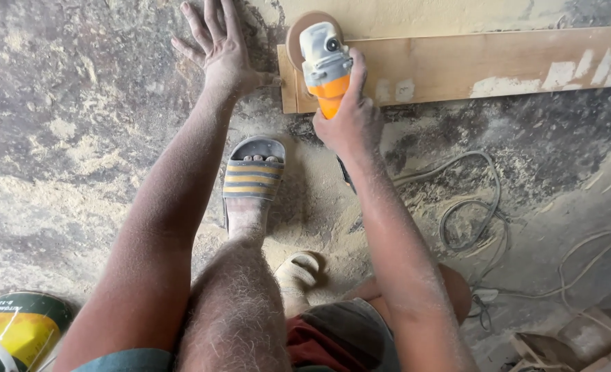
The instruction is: Sanding wooden planks using an angle grinder with a sanding disc on a workshop floor.
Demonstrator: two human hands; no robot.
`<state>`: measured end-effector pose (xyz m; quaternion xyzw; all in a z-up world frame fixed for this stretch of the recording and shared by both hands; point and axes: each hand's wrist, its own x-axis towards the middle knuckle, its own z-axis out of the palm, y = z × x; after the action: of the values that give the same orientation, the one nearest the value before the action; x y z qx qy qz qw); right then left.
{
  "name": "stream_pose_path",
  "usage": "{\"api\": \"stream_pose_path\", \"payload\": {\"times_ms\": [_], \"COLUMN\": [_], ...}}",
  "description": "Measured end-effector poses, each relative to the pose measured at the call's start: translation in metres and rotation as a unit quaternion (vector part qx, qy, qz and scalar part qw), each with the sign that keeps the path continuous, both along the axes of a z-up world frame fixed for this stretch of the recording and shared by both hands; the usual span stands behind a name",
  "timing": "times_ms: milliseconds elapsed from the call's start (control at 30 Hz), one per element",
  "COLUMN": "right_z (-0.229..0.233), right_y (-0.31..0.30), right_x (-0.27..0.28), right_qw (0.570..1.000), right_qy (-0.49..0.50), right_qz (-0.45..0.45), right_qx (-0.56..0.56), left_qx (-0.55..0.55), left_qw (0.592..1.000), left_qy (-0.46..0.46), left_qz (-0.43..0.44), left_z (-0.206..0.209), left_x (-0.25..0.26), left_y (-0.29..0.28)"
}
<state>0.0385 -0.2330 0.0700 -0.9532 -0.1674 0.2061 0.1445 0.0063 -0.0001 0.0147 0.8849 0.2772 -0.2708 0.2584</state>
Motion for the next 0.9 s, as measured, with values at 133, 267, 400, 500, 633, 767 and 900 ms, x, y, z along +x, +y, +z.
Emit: {"api": "stream_pose_path", "payload": {"times_ms": [133, 267, 400, 500, 633, 767, 900], "right_z": [0.030, 0.027, 0.037, 0.037, 0.043, 0.020, 0.024], "right_y": [-0.021, -0.071, -0.108, -0.142, -0.171, -0.199, -0.162], "right_x": [0.008, 0.026, 0.056, 0.072, 0.100, 0.114, 0.095], "right_qw": [0.997, 0.994, 0.986, 0.982, 0.964, 0.973, 0.969], "right_qy": [0.049, 0.008, 0.005, -0.014, -0.018, -0.073, -0.032], "right_qz": [-0.051, -0.104, -0.157, -0.180, -0.260, -0.204, -0.232], "right_qx": [-0.042, -0.031, -0.054, -0.058, -0.058, -0.084, -0.077], "left_qx": [-0.005, -0.003, 0.007, 0.008, 0.006, 0.021, 0.016], "left_qw": [1.000, 1.000, 1.000, 0.999, 1.000, 1.000, 1.000], "left_qy": [-0.012, -0.004, 0.017, 0.031, 0.019, 0.017, 0.017], "left_qz": [0.012, -0.010, -0.022, -0.022, -0.004, -0.004, -0.011], "left_z": [-0.005, -0.002, -0.005, -0.001, 0.003, -0.009, -0.007], "left_x": [0.002, 0.001, 0.005, 0.007, 0.008, 0.005, 0.003], "left_y": [0.001, -0.001, 0.000, -0.002, -0.005, -0.002, 0.000]}}
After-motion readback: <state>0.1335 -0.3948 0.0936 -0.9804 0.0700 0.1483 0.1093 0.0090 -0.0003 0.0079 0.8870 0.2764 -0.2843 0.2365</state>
